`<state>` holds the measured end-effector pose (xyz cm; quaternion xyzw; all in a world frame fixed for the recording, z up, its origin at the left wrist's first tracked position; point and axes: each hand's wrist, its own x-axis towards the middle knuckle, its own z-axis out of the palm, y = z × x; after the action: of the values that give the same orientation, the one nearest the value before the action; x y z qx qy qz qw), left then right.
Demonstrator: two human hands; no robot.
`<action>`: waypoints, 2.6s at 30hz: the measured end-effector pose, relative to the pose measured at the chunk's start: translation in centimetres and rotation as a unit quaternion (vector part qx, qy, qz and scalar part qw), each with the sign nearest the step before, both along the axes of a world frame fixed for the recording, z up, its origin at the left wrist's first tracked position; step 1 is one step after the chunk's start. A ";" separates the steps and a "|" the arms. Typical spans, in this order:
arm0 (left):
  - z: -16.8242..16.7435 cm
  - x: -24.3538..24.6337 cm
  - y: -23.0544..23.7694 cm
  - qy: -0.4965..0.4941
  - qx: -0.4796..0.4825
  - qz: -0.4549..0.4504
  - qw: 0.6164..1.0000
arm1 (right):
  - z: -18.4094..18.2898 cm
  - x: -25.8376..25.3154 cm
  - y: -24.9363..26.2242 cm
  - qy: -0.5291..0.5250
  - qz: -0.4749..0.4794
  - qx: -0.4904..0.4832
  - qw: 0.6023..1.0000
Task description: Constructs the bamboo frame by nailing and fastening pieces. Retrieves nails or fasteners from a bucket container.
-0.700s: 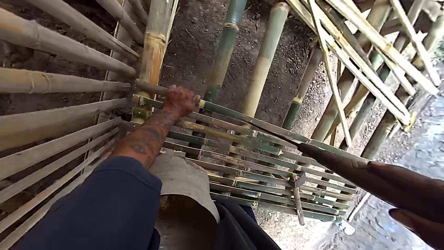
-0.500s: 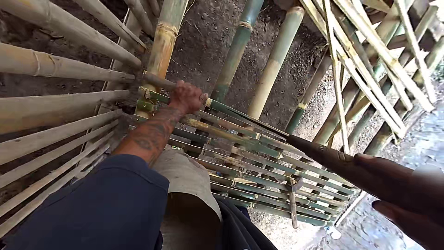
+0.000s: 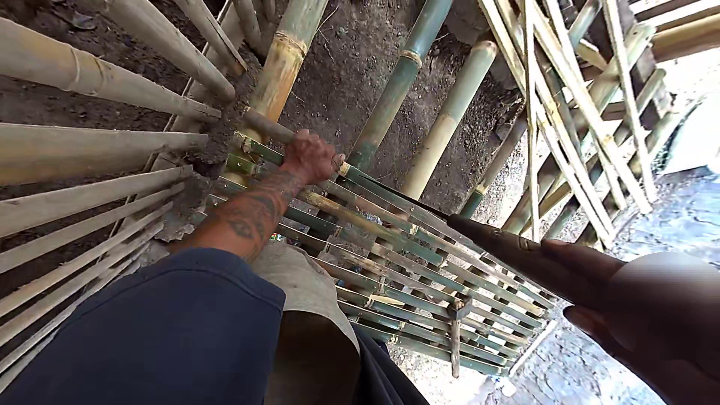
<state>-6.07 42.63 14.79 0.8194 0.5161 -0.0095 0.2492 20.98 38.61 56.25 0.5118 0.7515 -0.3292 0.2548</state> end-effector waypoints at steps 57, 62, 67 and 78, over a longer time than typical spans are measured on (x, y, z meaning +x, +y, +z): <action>-0.3 0.0 0.1 -0.002 0.002 -0.005 1.000 | 0.3 -2.6 1.1 -0.020 0.036 0.010 0.999; -0.3 -0.1 0.1 -0.010 -0.004 -0.003 1.000 | 0.3 -2.8 1.2 -0.030 0.036 0.007 0.999; -0.1 -0.1 0.1 -0.007 -0.010 -0.004 1.000 | 0.4 -3.2 1.3 -0.030 0.050 0.013 0.998; -0.3 -0.1 0.2 -0.007 -0.008 -0.002 1.000 | 0.2 -3.2 1.1 -0.028 0.071 0.013 0.997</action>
<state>-6.21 42.78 14.53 0.8186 0.5122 -0.0084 0.2599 17.77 39.70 56.50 0.4694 0.7825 -0.2863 0.2922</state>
